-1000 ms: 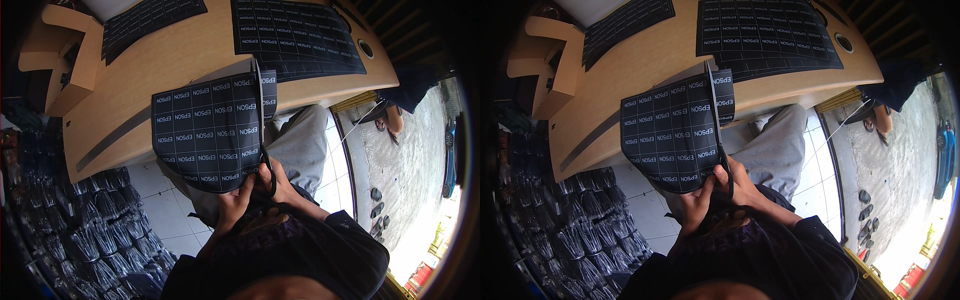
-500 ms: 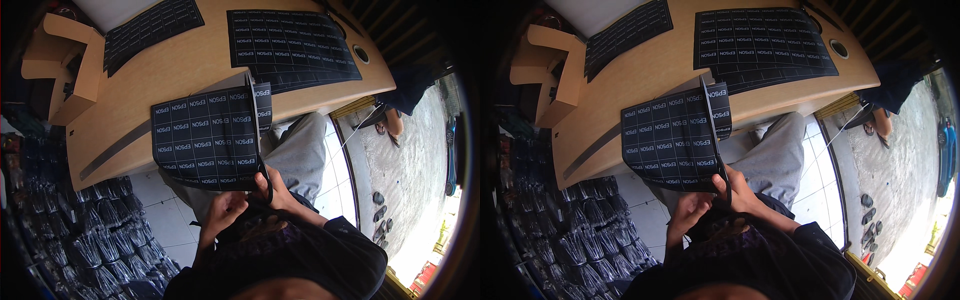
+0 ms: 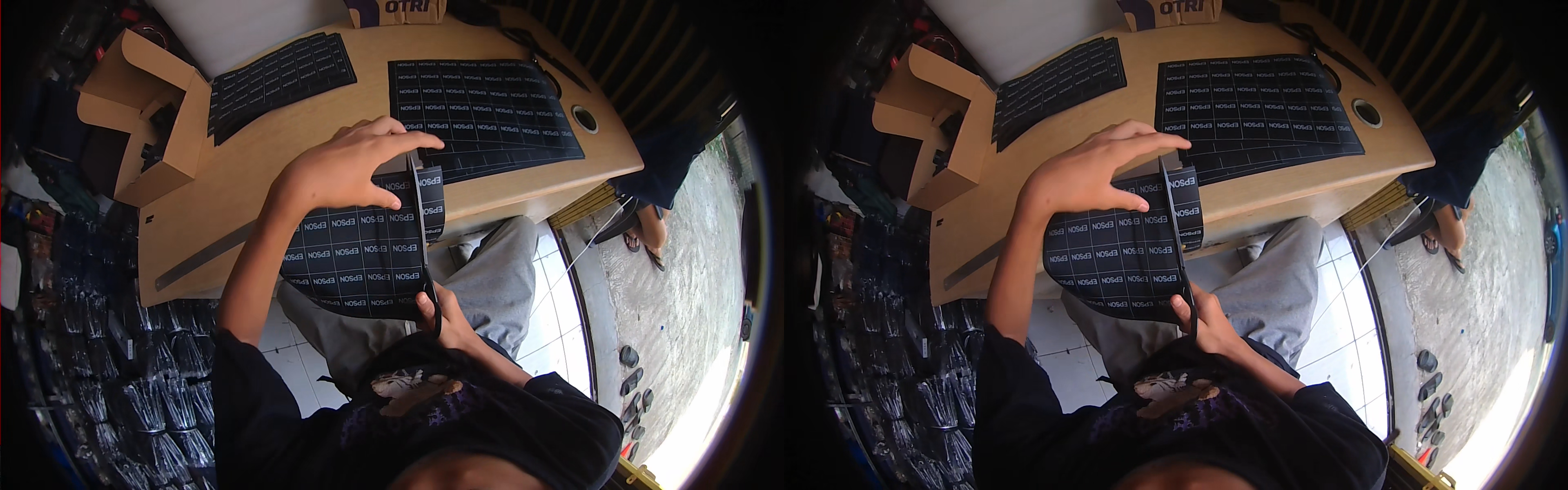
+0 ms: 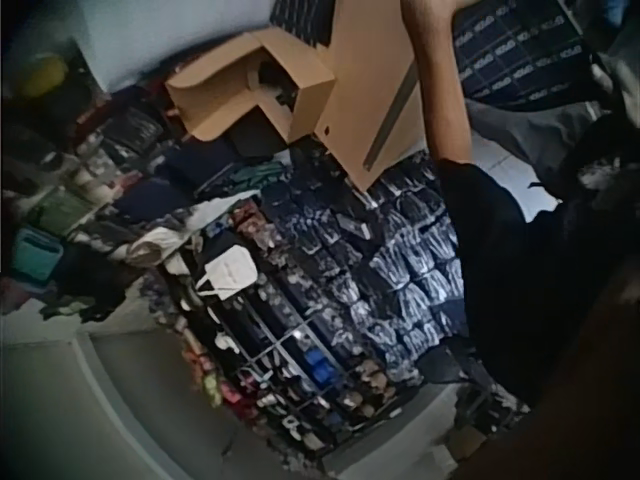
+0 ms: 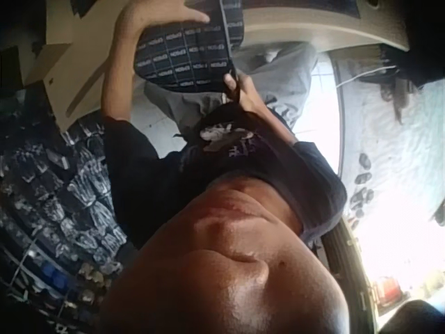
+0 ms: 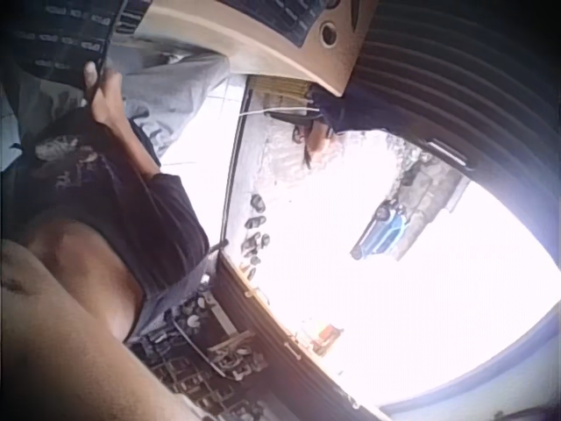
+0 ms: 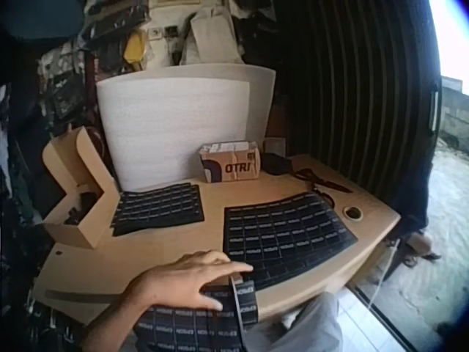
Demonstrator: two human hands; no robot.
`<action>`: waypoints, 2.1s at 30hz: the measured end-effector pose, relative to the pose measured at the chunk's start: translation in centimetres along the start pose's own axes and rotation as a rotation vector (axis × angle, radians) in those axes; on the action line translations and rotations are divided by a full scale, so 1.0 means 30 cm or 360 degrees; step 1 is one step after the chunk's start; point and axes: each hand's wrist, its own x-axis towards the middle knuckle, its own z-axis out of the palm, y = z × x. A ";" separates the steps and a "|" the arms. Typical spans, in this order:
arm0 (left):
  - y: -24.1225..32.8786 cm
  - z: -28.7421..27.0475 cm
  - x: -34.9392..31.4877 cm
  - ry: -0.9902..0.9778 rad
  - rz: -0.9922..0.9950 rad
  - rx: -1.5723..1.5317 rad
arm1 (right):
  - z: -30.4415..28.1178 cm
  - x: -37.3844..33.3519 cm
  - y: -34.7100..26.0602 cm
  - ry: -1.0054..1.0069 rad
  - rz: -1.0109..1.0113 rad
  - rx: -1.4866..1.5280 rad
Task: Cutting individual black labels from a large printed sheet using scissors.
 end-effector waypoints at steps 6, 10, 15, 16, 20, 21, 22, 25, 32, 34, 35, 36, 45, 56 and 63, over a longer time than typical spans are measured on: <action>-0.090 0.001 0.180 -0.0922 0.0124 -0.0447 | -0.001 0.003 0.025 0.0013 -0.0069 -0.0012; -0.095 -0.013 0.209 -0.1064 0.0101 -0.0510 | -0.011 0.010 0.038 0.0030 -0.0065 -0.0056; -0.118 -0.009 0.229 -0.1129 0.0145 -0.0677 | -0.004 0.011 0.032 0.0053 -0.0120 -0.0054; -0.120 -0.009 0.234 -0.1154 0.0162 -0.0676 | -0.006 0.009 0.030 0.0044 -0.0100 -0.0060; -0.120 -0.016 0.243 -0.1192 0.0131 -0.0677 | -0.008 0.010 0.034 0.0042 -0.0092 -0.0079; -0.118 -0.020 0.250 -0.1212 0.0154 -0.0672 | -0.009 0.009 0.033 0.0045 -0.0094 -0.0083; -0.115 -0.024 0.252 -0.1231 0.0171 -0.0667 | -0.008 0.008 0.033 0.0033 -0.0070 -0.0055; -0.122 -0.026 0.257 -0.1243 0.0162 -0.0669 | -0.008 0.009 0.041 0.0022 -0.0031 -0.0012; -0.153 -0.019 0.269 -0.1260 0.0157 -0.0629 | -0.004 0.012 0.056 0.0039 0.0030 0.0045; -0.172 -0.025 0.275 -0.1200 0.0183 -0.0586 | -0.008 0.008 0.063 0.0038 0.0005 0.0098; -0.182 -0.035 0.278 -0.1198 0.0185 -0.0580 | -0.012 0.004 0.070 0.0038 -0.0017 0.0150; -0.193 -0.050 0.282 -0.1115 0.0175 -0.0598 | -0.020 -0.001 0.089 0.0039 -0.0024 0.0148; -0.493 -0.220 0.289 -0.0186 -0.0216 0.0280 | -0.063 -0.069 0.118 0.0007 -0.0106 0.0297; -0.310 -0.307 0.213 0.1028 0.0202 -0.0845 | -0.111 -0.035 0.008 0.0172 -0.0339 -0.0011; 0.016 -0.266 0.009 0.0915 0.0497 -0.1527 | -0.154 0.046 -0.182 0.0323 -0.0673 0.0082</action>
